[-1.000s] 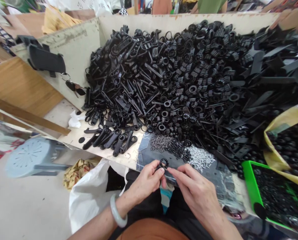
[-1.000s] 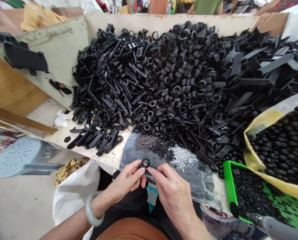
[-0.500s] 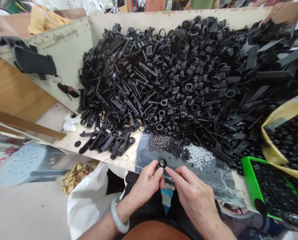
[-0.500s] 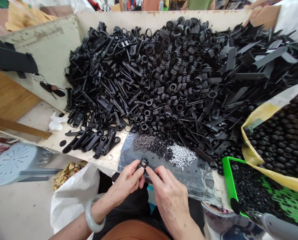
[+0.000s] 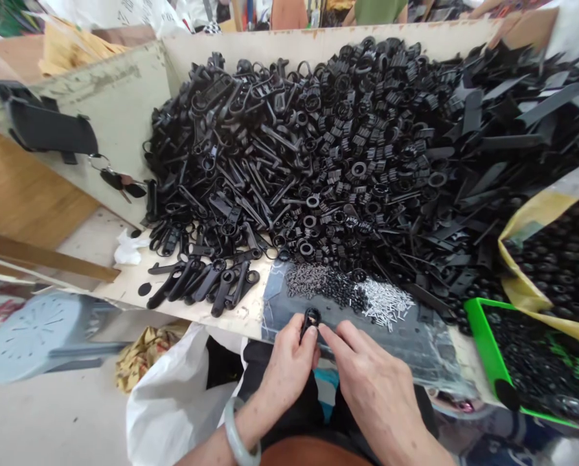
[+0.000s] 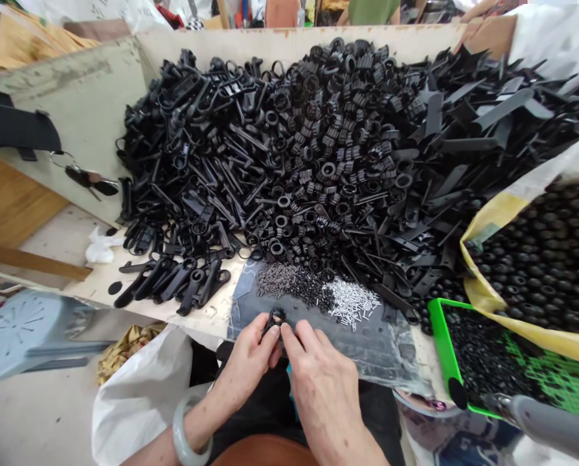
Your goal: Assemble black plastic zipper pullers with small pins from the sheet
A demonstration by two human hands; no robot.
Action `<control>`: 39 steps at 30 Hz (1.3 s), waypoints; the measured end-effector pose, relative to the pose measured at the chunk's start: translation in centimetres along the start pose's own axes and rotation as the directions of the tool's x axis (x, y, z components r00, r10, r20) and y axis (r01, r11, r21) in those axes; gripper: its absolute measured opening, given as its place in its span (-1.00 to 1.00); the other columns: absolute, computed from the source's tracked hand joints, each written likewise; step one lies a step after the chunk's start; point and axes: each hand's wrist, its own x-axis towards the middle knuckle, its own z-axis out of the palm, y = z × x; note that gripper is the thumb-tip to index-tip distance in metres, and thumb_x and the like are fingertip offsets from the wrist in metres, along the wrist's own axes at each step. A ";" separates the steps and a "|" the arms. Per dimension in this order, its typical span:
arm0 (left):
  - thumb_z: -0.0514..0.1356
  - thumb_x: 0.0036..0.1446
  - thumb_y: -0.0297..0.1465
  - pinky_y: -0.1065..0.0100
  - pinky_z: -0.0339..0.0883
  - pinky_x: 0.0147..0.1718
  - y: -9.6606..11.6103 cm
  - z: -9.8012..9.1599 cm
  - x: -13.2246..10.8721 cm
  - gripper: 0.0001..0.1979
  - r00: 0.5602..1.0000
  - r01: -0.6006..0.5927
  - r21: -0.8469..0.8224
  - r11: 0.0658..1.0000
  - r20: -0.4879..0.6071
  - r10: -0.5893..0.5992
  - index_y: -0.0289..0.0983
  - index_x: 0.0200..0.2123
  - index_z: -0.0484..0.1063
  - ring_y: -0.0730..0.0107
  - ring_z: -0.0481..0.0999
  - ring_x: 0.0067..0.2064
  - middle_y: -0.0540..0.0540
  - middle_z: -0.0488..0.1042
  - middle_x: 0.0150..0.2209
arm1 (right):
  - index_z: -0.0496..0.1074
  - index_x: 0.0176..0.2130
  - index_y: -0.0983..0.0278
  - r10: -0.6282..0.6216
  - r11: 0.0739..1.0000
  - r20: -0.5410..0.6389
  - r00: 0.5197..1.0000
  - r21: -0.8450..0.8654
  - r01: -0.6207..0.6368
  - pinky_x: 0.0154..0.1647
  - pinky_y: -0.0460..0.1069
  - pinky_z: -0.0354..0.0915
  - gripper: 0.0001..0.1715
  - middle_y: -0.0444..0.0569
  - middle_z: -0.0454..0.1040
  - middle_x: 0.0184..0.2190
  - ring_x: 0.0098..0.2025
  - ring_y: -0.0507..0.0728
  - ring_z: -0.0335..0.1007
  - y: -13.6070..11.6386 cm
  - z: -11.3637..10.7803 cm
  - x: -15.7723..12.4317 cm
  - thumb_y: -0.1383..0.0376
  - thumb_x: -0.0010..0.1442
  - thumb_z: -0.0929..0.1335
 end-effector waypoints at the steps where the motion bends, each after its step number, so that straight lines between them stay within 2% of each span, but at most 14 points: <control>1: 0.17 0.30 -0.10 0.40 0.10 -0.49 -0.1 0.0 0.0 -0.67 1.000 -0.006 0.015 1.000 -0.005 0.006 -0.19 -0.39 0.27 0.47 0.20 -0.54 0.12 0.25 -0.57 | 0.54 0.02 0.25 0.008 1.000 0.012 1.000 -0.002 -0.008 -0.54 -0.08 0.25 -0.49 -0.10 0.55 -0.31 -0.37 0.04 0.52 -0.1 0.0 0.0 0.61 0.15 0.33; 8: 0.13 0.32 -0.11 0.39 0.11 -0.46 -0.3 0.0 0.2 -0.69 1.000 -0.022 0.102 0.995 -0.004 0.022 -0.18 -0.37 0.25 0.44 0.23 -0.52 0.12 0.25 -0.56 | 0.53 -0.06 0.20 0.021 1.000 0.049 0.999 -0.002 -0.021 -0.51 -0.11 0.29 -0.55 -0.14 0.56 -0.30 -0.37 0.02 0.53 0.0 0.0 0.5 0.61 0.15 0.36; 13: 0.16 0.29 -0.19 0.38 0.15 -0.39 0.6 -0.4 0.0 -0.74 0.998 -0.052 0.134 0.990 -0.021 0.056 -0.19 -0.40 0.26 0.39 0.27 -0.42 0.06 0.31 -0.48 | 0.53 -0.26 0.30 -0.138 0.984 0.105 0.985 -0.101 0.148 -0.52 -0.01 0.33 -0.67 -0.03 0.53 -0.35 -0.39 0.12 0.49 -0.6 -0.7 1.5 0.66 0.10 0.37; 17: 0.15 0.29 -0.25 0.38 0.18 -0.35 0.8 -0.4 -0.1 -0.76 0.998 -0.070 0.127 0.989 0.013 0.069 -0.20 -0.41 0.25 0.40 0.28 -0.38 0.05 0.32 -0.45 | 0.54 -0.28 0.31 -0.225 0.958 0.139 0.964 -0.147 0.244 -0.60 0.03 0.33 -0.63 0.02 0.51 -0.38 -0.44 0.17 0.43 -1.4 -1.2 2.0 0.67 0.10 0.30; 19: 0.15 0.28 -0.25 0.40 0.14 -0.41 0.7 -0.3 0.0 -0.76 0.999 -0.038 0.095 0.995 0.040 0.034 -0.20 -0.41 0.25 0.45 0.24 -0.44 0.08 0.28 -0.50 | 0.54 -0.23 0.29 -0.197 0.967 0.153 0.968 -0.134 0.218 -0.58 0.00 0.35 -0.59 0.01 0.52 -0.35 -0.42 0.14 0.44 -1.3 -1.5 1.6 0.67 0.13 0.26; 22: 0.16 0.26 -0.20 0.43 -0.02 -0.55 1.0 -0.1 0.1 -0.77 0.995 0.063 -0.015 0.998 0.075 -0.062 -0.22 -0.36 0.30 0.53 0.11 -0.57 0.16 0.18 -0.62 | 0.54 -0.15 0.26 -0.111 0.992 0.118 0.987 -0.050 0.117 -0.56 -0.08 0.34 -0.57 -0.05 0.50 -0.33 -0.42 0.07 0.48 0.1 -2.3 0.0 0.63 0.22 0.23; 26: 0.24 0.15 -0.13 0.43 -0.26 -0.61 2.6 -0.6 0.1 -0.68 0.974 0.222 -0.225 0.949 0.096 -0.205 -0.29 -0.28 0.43 0.59 -0.02 -0.64 0.18 0.15 -0.70 | 0.53 0.04 0.21 0.066 0.979 0.010 0.998 0.195 -0.067 -0.55 -0.10 0.30 -0.60 -0.09 0.47 -0.33 -0.50 0.02 0.47 2.9 -3.6 -2.5 0.41 0.42 0.19; 28: 0.28 0.10 -0.13 0.42 -0.30 -0.62 3.4 -1.0 -0.1 -0.66 0.965 0.258 -0.325 0.910 0.132 -0.227 -0.32 -0.29 0.45 0.63 -0.07 -0.66 0.19 0.16 -0.71 | 0.57 0.02 0.18 0.189 0.885 0.035 0.981 0.428 -0.185 -0.48 -0.11 0.35 -0.65 -0.09 0.48 -0.36 -0.47 0.03 0.47 4.1 -3.6 -2.9 0.25 0.46 0.23; 29: 0.29 0.09 -0.13 0.42 -0.31 -0.61 3.8 -1.1 -0.2 -0.66 0.965 0.257 -0.360 0.897 0.143 -0.219 -0.33 -0.30 0.46 0.65 -0.10 -0.67 0.19 0.16 -0.71 | 0.61 -0.03 0.17 0.250 0.801 0.067 0.966 0.547 -0.245 -0.43 -0.10 0.38 -0.66 -0.08 0.51 -0.36 -0.43 0.05 0.49 4.5 -3.4 -2.8 0.18 0.44 0.27; 32: 0.31 0.11 -0.14 0.42 -0.26 -0.61 4.2 -1.3 -0.8 -0.63 0.969 0.233 -0.398 0.887 0.167 -0.180 -0.36 -0.23 0.49 0.66 -0.03 -0.67 0.13 0.28 -0.66 | 0.67 -0.12 0.20 0.422 0.445 0.212 0.881 0.799 -0.405 -0.48 -0.06 0.34 -0.60 -0.03 0.55 -0.37 -0.43 0.09 0.42 4.9 -2.4 -1.7 0.00 0.29 0.39; 34: 0.32 0.11 -0.16 0.43 -0.09 -0.56 4.1 -1.4 -1.3 -0.60 0.968 0.226 -0.425 0.876 0.197 -0.154 -0.37 -0.13 0.49 0.62 0.16 -0.62 0.03 0.43 -0.54 | 0.67 -0.10 0.24 0.494 0.178 0.345 0.798 0.858 -0.481 -0.61 -0.09 0.15 -0.47 -0.09 0.43 -0.52 -0.55 0.03 0.21 4.8 -1.7 -0.9 -0.09 0.16 0.46; 36: 0.30 0.11 -0.21 0.40 0.08 -0.46 3.9 -1.4 -1.7 -0.61 0.962 0.239 -0.486 0.841 0.237 -0.136 -0.35 -0.07 0.48 0.53 0.30 -0.55 -0.05 0.50 -0.43 | 0.66 -0.07 0.29 0.517 -0.029 0.445 0.732 0.863 -0.504 -0.64 -0.12 -0.02 -0.36 -0.21 0.22 -0.61 -0.60 -0.03 0.00 4.7 -1.2 -0.4 -0.13 0.07 0.51; 37: 0.27 0.10 -0.25 0.38 0.13 -0.41 3.8 -1.5 -1.9 -0.62 0.960 0.245 -0.517 0.820 0.248 -0.130 -0.35 -0.06 0.47 0.50 0.33 -0.52 -0.07 0.52 -0.41 | 0.65 -0.07 0.31 0.515 -0.092 0.471 0.716 0.861 -0.500 -0.62 -0.12 -0.07 -0.33 -0.25 0.15 -0.61 -0.60 -0.05 -0.05 4.7 -1.1 -0.2 -0.13 0.03 0.53; 39: 0.21 0.07 -0.29 0.35 0.18 -0.36 3.8 -1.6 -2.1 -0.64 0.960 0.248 -0.553 0.796 0.249 -0.126 -0.36 -0.08 0.47 0.46 0.35 -0.50 -0.09 0.52 -0.41 | 0.63 -0.06 0.34 0.510 -0.144 0.487 0.709 0.861 -0.487 -0.61 -0.13 -0.11 -0.30 -0.28 0.09 -0.60 -0.59 -0.06 -0.11 4.8 -0.8 -0.1 -0.12 0.01 0.55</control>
